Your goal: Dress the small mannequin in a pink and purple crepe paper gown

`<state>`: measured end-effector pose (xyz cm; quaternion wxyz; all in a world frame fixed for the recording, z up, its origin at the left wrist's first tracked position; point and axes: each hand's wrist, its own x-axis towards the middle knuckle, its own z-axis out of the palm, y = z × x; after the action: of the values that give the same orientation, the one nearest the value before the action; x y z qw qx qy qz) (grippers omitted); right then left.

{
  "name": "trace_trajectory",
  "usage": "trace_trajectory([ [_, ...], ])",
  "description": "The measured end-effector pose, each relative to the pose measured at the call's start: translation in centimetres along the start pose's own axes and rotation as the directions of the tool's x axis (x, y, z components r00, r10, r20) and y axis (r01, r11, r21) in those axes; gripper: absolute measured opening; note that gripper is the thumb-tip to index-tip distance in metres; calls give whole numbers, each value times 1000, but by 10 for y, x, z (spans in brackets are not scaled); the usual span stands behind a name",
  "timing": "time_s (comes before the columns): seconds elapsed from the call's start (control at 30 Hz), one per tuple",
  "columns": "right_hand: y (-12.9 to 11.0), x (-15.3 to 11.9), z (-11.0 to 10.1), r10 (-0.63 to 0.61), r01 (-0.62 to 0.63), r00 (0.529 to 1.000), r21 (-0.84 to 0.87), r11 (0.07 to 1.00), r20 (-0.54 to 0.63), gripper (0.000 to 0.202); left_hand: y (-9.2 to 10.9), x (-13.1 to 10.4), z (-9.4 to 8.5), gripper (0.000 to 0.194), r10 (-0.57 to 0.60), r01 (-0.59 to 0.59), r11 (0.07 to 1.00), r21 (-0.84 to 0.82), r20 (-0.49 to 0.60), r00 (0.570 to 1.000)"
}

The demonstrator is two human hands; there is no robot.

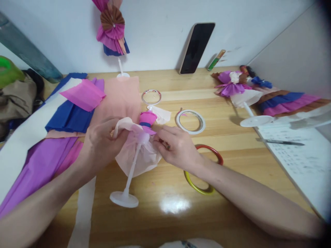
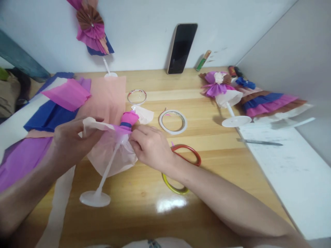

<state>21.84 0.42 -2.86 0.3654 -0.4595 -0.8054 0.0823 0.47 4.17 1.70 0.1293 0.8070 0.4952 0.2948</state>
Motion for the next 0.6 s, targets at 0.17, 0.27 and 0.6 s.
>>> trace_trajectory([
  [0.17, 4, -3, 2, 73, -64, 996, -165, 984, 49, 14, 5, -5, -10, 9, 121, -118, 992, 37, -69, 990],
  [0.27, 6, -4, 3, 78, -67, 995, -160, 985, 63, 13, 10, -11, -22, 10, 202, -202, 978, 60, -1, 979],
  [0.6, 3, -4, 4, 34, -25, 998, -168, 985, 47, 16, 29, -35, -31, 27, 301, -317, 945, -79, 590, 749],
])
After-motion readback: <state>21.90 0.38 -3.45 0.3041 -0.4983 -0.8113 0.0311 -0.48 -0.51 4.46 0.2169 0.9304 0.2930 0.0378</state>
